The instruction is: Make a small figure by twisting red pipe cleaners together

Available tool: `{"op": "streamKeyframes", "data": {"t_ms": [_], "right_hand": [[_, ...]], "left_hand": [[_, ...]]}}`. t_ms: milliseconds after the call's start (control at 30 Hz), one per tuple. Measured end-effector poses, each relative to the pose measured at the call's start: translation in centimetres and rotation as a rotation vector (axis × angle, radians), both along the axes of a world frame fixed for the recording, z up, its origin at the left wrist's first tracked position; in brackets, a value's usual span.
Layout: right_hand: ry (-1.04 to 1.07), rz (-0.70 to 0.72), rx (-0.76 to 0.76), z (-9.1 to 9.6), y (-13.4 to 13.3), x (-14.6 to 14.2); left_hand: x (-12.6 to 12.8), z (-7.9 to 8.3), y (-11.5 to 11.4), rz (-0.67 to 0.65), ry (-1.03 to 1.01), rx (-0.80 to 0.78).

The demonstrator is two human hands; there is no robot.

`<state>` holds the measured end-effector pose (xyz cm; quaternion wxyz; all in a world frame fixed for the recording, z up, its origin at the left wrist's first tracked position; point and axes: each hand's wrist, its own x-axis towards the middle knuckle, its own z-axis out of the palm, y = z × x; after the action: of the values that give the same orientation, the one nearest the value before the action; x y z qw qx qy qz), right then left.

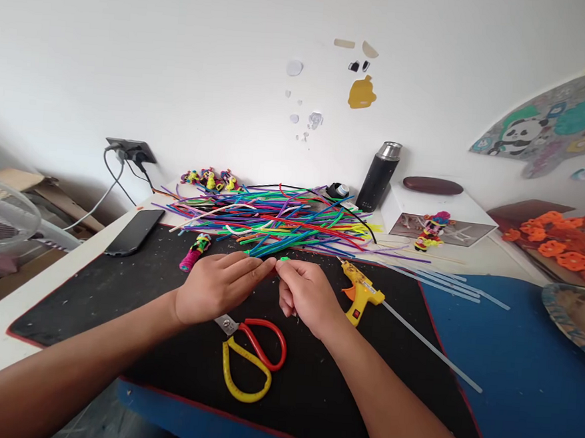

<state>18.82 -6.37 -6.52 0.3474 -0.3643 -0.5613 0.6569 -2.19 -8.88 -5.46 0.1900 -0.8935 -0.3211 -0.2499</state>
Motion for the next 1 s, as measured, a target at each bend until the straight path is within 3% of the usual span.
{"op": "streamKeyframes", "data": {"t_ms": [233,400,533,600,700,833,1000], "right_hand": [[0.032,0.028,-0.054,-0.1,0.0,0.0],[0.010,0.014,-0.018,0.1,0.1,0.1],[0.047,0.036,0.002,1.1,-0.2,0.3],[0.043,0.041,0.012,1.3,-0.4,0.4],[-0.003,0.036,0.078,1.2,-0.5,0.4],[-0.124,0.008,0.228,1.1,-0.8,0.5],[-0.209,0.004,0.309,1.7,-0.9,0.6]], "left_hand": [[-1.6,-0.9,0.5,-0.077,-0.054,-0.162],[-0.1,0.3,0.2,-0.098,-0.177,-0.268],[1.3,2.0,-0.7,0.035,-0.600,-0.535],[1.6,2.7,-0.8,0.166,-0.825,-0.770],[1.7,3.2,-0.2,0.224,-1.012,-1.098],[1.5,3.2,0.6,0.241,-0.940,-1.303],[1.3,4.0,0.2,0.254,-0.860,-1.310]]}}
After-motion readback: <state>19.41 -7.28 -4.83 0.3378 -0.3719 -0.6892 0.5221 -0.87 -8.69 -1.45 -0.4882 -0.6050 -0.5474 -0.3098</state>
